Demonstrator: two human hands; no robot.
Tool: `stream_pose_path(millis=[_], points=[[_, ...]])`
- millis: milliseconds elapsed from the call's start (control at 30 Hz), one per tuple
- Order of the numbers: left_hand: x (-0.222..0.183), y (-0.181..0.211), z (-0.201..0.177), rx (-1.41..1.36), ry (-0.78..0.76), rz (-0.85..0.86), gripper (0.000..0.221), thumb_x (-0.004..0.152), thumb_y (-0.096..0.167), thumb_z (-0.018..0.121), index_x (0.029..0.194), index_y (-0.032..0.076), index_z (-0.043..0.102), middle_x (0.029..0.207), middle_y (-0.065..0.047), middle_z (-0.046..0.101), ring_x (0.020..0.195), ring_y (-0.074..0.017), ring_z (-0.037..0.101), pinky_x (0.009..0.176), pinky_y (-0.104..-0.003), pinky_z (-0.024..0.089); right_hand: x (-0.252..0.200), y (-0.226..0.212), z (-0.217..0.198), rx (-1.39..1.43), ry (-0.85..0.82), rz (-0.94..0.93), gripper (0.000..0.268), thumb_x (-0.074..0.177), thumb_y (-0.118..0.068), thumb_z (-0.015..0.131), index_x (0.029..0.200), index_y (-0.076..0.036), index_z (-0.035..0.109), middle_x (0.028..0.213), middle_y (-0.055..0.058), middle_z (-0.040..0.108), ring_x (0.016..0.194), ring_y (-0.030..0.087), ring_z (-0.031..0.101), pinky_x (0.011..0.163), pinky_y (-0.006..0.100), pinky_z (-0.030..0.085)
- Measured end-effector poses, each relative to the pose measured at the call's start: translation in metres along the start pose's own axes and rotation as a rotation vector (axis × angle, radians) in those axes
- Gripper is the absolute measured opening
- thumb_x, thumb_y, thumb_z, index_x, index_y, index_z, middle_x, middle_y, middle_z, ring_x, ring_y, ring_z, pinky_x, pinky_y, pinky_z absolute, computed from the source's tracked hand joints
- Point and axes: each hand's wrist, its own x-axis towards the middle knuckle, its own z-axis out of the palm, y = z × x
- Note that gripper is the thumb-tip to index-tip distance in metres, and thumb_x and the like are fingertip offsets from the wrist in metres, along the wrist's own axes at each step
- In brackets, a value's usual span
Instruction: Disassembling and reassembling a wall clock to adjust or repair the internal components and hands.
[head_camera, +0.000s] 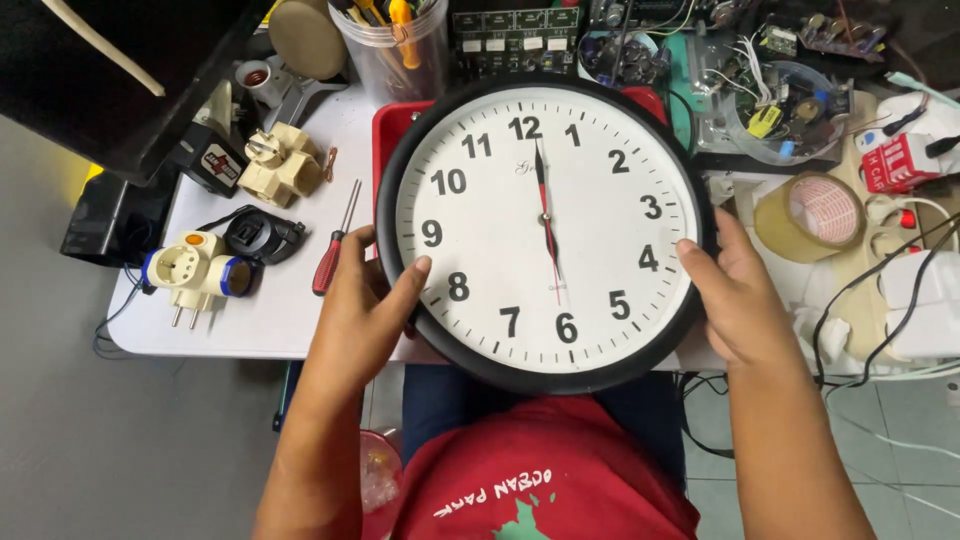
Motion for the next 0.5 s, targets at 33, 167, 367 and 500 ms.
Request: stream_pose_path(millis=[33,167,367,500], points=[[0.005,0.002,-0.002,0.112,-0.011,-0.045,0.046,0.092,0.029,0.065,0.130,0.010,0.048,0.082,-0.010,0.071,0.059,-0.0160,0.059,0.056,-0.031,0.050,0.002,0.002,0.001,0.009,0.006,-0.015,0.059,0.096,-0.017,0.052,0.153,-0.009,0.039,0.146,0.012,0.057,0.131,0.018,0.055,0.111,0.035,0.047],[0.027,0.006,-0.006,0.355,-0.035,-0.150,0.055,0.087,0.043,0.064,0.131,0.012,0.052,0.118,-0.007,0.072,0.100,-0.0177,0.070,0.075,-0.037,0.063,0.007,-0.005,-0.001,-0.046,-0.020,-0.001,0.061,0.095,-0.014,0.054,0.153,-0.007,0.038,0.149,0.012,0.055,0.136,0.019,0.052,0.114,0.035,0.045],[0.039,0.005,-0.004,0.520,-0.112,-0.039,0.066,0.091,0.035,0.072,0.134,-0.012,0.054,0.112,-0.036,0.070,0.104,-0.0459,0.073,0.082,-0.058,0.057,0.038,0.019,-0.024,-0.156,-0.152,0.009,0.067,0.100,-0.010,0.065,0.154,0.007,0.030,0.102,0.023,0.060,0.074,0.032,0.066,0.058,0.048,0.062],[0.046,0.006,-0.004,0.574,-0.113,-0.024,0.068,0.093,0.034,0.072,0.135,-0.015,0.053,0.115,-0.039,0.068,0.107,-0.0489,0.071,0.084,-0.060,0.056,0.041,0.004,-0.029,-0.198,-0.179,0.056,0.067,0.102,-0.013,0.062,0.154,0.010,0.026,0.096,0.026,0.059,0.067,0.038,0.068,0.051,0.054,0.060]])
